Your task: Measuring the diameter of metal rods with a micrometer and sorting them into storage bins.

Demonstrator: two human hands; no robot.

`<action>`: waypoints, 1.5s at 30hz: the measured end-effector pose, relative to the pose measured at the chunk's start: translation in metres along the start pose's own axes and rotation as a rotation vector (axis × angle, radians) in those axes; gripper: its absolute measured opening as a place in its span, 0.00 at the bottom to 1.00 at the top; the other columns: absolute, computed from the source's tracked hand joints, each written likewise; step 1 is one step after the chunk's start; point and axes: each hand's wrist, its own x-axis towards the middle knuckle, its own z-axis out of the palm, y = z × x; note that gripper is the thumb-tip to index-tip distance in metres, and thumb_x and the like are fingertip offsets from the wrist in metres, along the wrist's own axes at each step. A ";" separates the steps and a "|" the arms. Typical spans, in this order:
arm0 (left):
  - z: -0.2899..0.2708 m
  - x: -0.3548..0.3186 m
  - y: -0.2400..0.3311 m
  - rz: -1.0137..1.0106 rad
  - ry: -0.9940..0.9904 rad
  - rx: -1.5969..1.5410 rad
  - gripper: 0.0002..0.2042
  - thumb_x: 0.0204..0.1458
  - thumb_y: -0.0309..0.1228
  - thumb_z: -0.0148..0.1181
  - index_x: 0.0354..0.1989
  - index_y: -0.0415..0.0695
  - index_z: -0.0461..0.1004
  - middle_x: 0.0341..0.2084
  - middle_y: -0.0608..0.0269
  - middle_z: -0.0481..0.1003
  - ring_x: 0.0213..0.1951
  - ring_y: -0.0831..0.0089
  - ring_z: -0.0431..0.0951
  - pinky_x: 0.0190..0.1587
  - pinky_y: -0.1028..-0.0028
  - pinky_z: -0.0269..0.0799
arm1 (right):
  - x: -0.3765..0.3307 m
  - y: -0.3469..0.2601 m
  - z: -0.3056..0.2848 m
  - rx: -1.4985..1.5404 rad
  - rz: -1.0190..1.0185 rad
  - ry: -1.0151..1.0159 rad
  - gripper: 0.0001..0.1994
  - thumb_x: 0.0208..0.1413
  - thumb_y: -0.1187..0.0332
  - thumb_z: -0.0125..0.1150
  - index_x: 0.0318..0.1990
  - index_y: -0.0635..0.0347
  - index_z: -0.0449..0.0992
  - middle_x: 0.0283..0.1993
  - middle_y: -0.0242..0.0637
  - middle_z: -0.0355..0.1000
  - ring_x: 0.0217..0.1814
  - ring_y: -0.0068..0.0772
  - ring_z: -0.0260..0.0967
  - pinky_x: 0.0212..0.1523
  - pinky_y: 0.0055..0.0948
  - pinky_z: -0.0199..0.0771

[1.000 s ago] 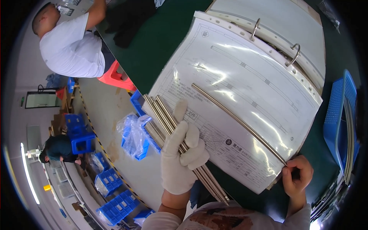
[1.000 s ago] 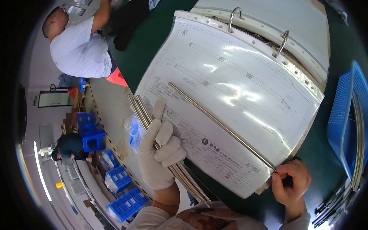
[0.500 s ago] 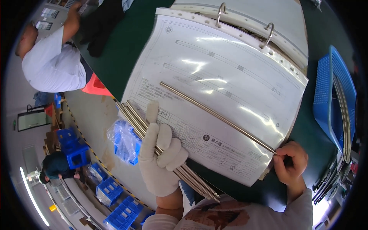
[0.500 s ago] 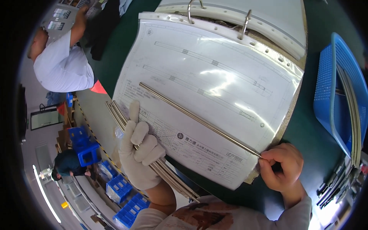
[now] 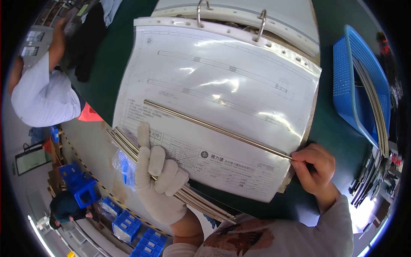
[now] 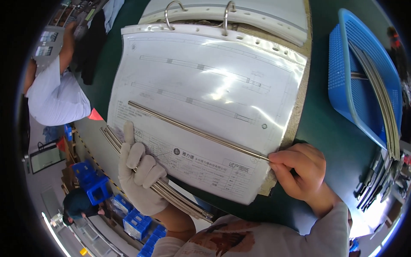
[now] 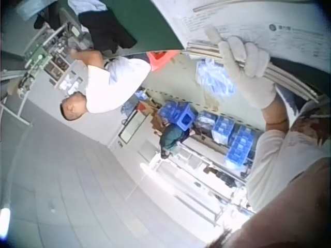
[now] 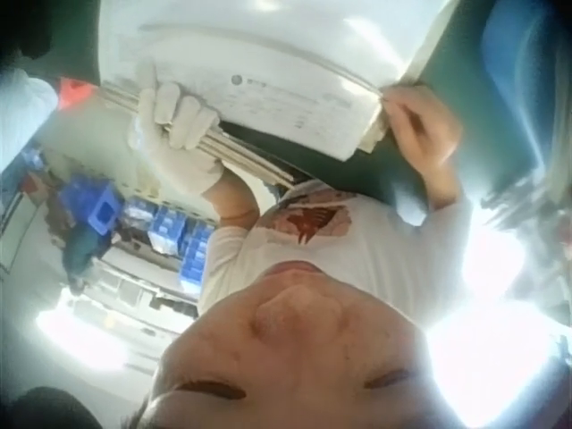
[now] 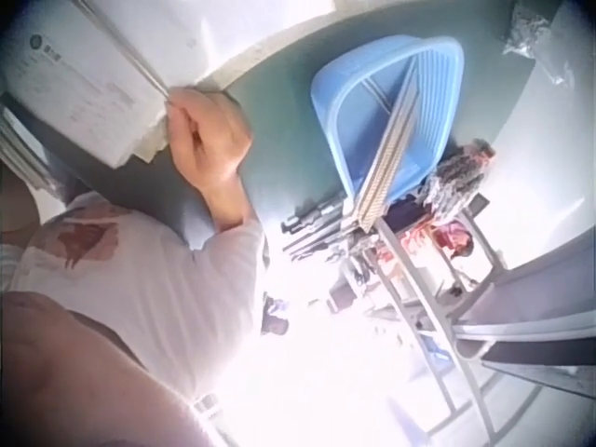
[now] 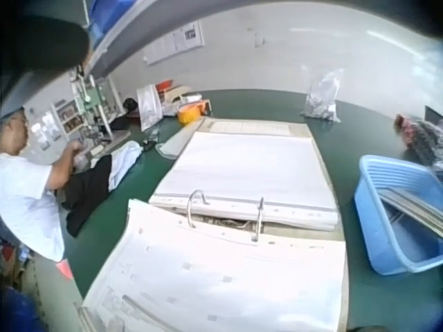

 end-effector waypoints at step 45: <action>0.026 -0.014 -0.044 -0.462 0.236 0.499 0.12 0.51 0.40 0.48 0.24 0.46 0.68 0.14 0.74 0.58 0.11 0.87 0.52 0.11 0.87 0.49 | -0.062 -0.065 0.007 -0.041 -0.795 0.218 0.03 0.38 0.77 0.54 0.23 0.66 0.72 0.25 0.39 0.69 0.21 0.25 0.67 0.18 0.17 0.65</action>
